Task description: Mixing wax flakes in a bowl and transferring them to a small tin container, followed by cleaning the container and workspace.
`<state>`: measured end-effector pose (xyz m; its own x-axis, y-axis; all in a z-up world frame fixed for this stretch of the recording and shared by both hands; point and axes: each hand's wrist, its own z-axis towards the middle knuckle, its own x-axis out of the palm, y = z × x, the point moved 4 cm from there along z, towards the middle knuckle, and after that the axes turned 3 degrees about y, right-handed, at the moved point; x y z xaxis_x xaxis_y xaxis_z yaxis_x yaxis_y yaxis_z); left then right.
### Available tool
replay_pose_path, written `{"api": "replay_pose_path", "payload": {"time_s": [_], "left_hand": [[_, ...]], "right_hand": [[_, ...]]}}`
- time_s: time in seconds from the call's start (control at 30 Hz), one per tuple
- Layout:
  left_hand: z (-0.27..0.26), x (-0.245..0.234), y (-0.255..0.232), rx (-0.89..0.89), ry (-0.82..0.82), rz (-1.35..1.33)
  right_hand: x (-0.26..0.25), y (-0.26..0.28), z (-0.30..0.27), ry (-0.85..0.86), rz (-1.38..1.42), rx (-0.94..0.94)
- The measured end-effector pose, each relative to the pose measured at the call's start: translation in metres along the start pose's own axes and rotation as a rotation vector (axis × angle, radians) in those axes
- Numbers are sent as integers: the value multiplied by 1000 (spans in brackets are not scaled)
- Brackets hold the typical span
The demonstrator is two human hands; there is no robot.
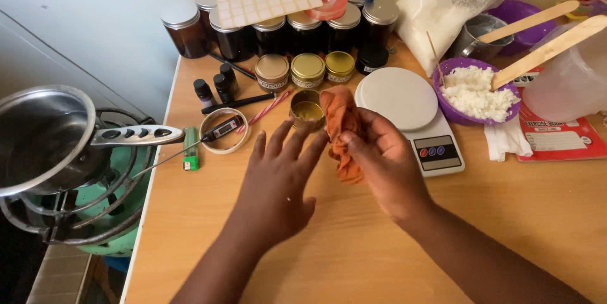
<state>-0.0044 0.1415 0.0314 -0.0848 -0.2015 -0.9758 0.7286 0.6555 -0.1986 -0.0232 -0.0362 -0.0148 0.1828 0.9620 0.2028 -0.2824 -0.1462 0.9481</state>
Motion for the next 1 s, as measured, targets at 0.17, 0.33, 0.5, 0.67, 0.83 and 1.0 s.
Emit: {"api": "replay_pose_path", "payload": {"time_s": [0.17, 0.33, 0.5, 0.67, 0.83, 1.0], "left_hand": [[-7, 20, -4, -81, -24, 218], [0, 61, 31, -80, -218, 299], [3, 62, 63, -94, -733, 561], [-14, 25, 43, 287, -203, -575], [-19, 24, 8, 417, -109, -747], [-18, 55, 4, 189, -291, -117]], "right_hand": [[37, -9, -31, 39, -182, -29], [47, 2, -45, 128, -441, -340], [67, 17, -52, 711, -523, -452], [1, -24, -26, 431, 60, 87], [-22, -36, -9, 66, 322, 120], [-4, -34, -20, 154, 516, 362]]}}
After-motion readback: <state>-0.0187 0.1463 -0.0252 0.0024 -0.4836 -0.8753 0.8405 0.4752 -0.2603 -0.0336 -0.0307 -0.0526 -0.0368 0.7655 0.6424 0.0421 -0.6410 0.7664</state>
